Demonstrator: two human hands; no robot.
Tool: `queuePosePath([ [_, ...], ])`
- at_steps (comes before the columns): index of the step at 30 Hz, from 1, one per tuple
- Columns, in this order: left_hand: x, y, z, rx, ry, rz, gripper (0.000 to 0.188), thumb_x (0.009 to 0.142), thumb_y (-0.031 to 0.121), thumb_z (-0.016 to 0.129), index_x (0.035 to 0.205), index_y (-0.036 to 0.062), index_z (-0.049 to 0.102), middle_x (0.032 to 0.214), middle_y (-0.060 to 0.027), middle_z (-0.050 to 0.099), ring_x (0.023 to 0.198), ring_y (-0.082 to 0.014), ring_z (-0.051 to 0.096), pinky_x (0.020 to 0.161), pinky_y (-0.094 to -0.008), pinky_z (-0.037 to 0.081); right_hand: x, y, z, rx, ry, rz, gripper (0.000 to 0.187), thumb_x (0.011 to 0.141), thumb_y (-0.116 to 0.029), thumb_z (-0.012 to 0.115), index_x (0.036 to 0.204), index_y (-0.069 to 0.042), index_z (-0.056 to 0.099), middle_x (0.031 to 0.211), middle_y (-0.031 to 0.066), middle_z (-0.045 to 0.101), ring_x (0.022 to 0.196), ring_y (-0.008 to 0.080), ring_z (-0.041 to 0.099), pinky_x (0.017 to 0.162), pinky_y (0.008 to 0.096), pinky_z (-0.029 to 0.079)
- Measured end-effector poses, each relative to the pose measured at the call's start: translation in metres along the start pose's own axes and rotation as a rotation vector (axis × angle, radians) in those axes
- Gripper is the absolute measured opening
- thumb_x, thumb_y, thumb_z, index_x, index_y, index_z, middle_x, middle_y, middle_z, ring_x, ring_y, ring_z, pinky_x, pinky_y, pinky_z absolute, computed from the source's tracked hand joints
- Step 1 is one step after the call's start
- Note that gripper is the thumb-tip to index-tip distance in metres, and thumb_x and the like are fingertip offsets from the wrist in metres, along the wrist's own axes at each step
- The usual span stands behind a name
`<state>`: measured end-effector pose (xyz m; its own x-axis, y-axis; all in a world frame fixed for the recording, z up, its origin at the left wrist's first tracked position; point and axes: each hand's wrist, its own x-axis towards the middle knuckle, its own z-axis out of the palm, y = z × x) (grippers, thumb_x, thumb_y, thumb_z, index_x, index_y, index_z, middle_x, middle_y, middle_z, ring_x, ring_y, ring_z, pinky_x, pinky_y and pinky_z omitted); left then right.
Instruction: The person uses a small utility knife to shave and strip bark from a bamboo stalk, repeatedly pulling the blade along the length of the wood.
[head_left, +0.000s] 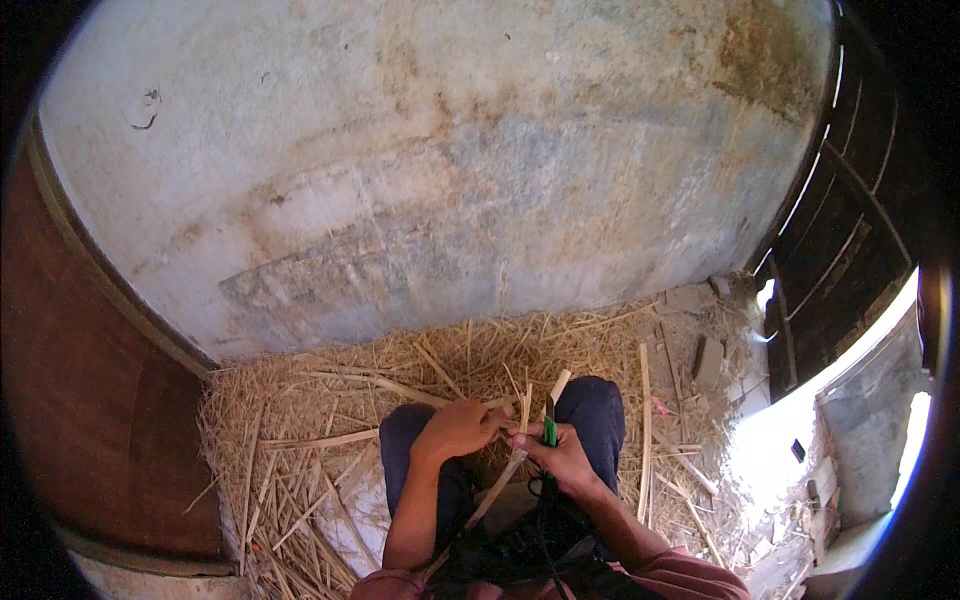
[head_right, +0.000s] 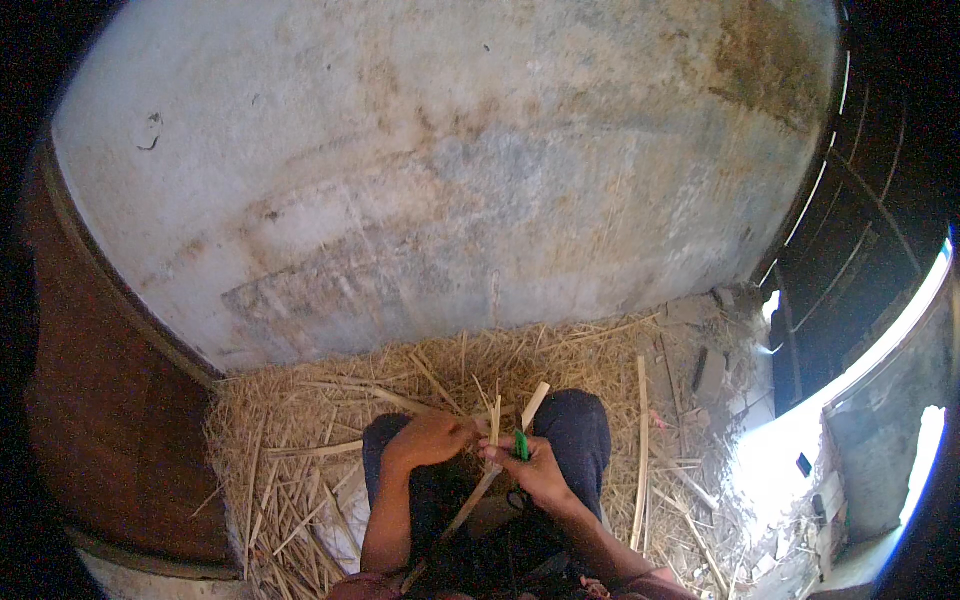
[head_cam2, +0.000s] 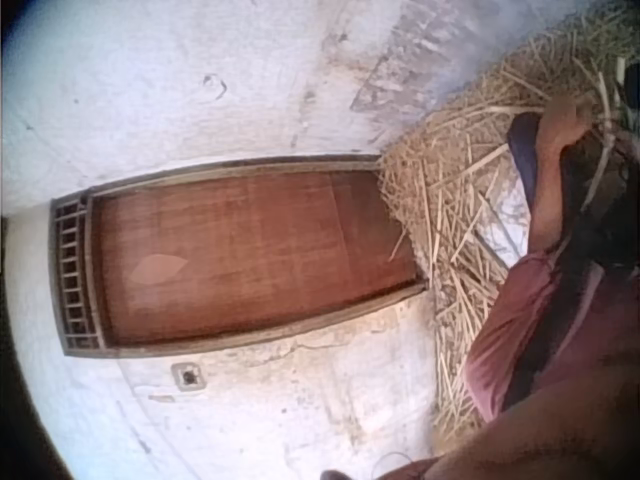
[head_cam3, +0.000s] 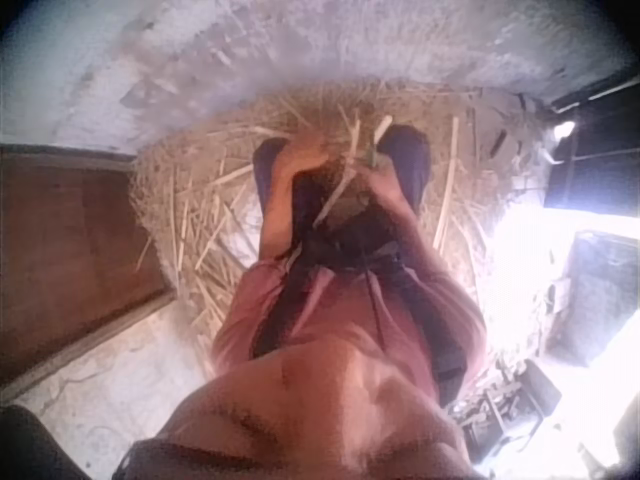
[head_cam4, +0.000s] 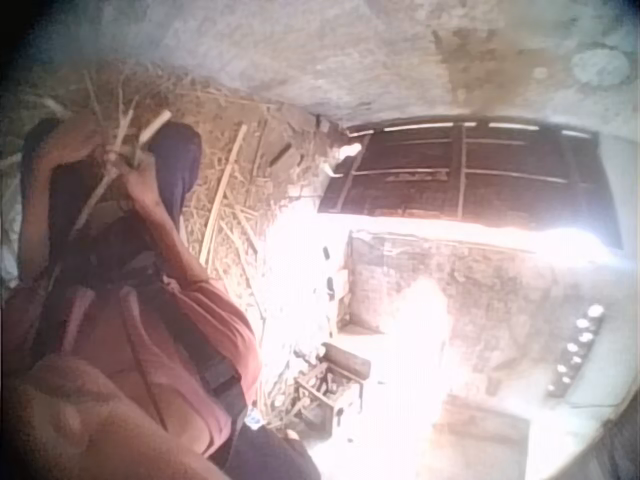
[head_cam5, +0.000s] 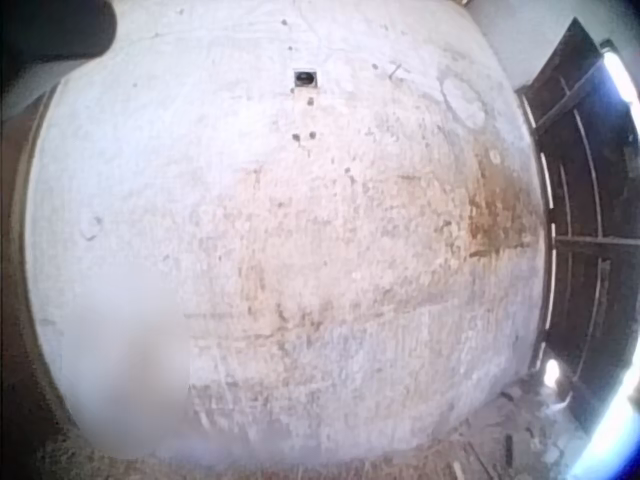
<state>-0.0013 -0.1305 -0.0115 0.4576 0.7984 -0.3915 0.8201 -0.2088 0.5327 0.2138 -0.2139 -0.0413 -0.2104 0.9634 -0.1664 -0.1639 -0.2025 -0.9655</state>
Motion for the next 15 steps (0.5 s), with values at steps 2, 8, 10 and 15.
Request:
queuePosePath([
  [2, 0.020, -0.027, 0.030, -0.062, 0.493, 0.226, 0.043, 0.101, 0.034, 0.066, 0.120, -0.0051, 0.071, 0.114, -0.0244, 0.074, 0.099, -0.0407, 0.073, 0.086, -0.0511, 0.057, 0.000, 0.005, -0.001, -0.008, -0.011, -0.009, 0.021, 0.101, -0.012, 0.074, 0.117, 0.001, 0.077, 0.101, 0.0085, 0.079, 0.085, 0.0078, 0.070, 0.063, 0.0215, 0.045],
  [8, 0.021, -0.010, 0.016, -0.400, 0.729, 0.313, 0.037, 0.109, 0.023, 0.058, 0.138, -0.0001, 0.064, 0.117, -0.0182, 0.075, 0.102, -0.0295, 0.074, 0.093, -0.0389, 0.057, 0.002, 0.006, -0.004, -0.015, -0.020, 0.001, 0.021, 0.101, -0.010, 0.072, 0.118, 0.003, 0.076, 0.105, 0.0100, 0.078, 0.098, 0.0135, 0.074, 0.078, 0.0247, 0.055],
  [10, 0.010, -0.005, 0.010, -0.765, 0.401, 0.317, 0.032, 0.108, 0.021, 0.061, 0.131, -0.0013, 0.067, 0.114, -0.0151, 0.076, 0.102, -0.0238, 0.074, 0.092, -0.0364, 0.057, 0.003, 0.008, -0.004, 0.002, -0.025, 0.007, 0.021, 0.101, -0.009, 0.072, 0.118, 0.003, 0.075, 0.106, 0.0102, 0.078, 0.099, 0.0147, 0.073, 0.085, 0.0267, 0.057],
  [15, -0.011, 0.013, 0.001, -0.762, 0.058, 0.382, 0.027, 0.104, 0.021, 0.069, 0.116, -0.0031, 0.076, 0.104, -0.0061, 0.078, 0.096, -0.0132, 0.071, 0.088, -0.0336, 0.059, 0.002, 0.011, -0.004, 0.026, -0.033, -0.032, 0.022, 0.102, -0.016, 0.074, 0.117, -0.003, 0.079, 0.109, 0.0052, 0.079, 0.098, 0.0124, 0.068, 0.092, 0.0328, 0.054],
])
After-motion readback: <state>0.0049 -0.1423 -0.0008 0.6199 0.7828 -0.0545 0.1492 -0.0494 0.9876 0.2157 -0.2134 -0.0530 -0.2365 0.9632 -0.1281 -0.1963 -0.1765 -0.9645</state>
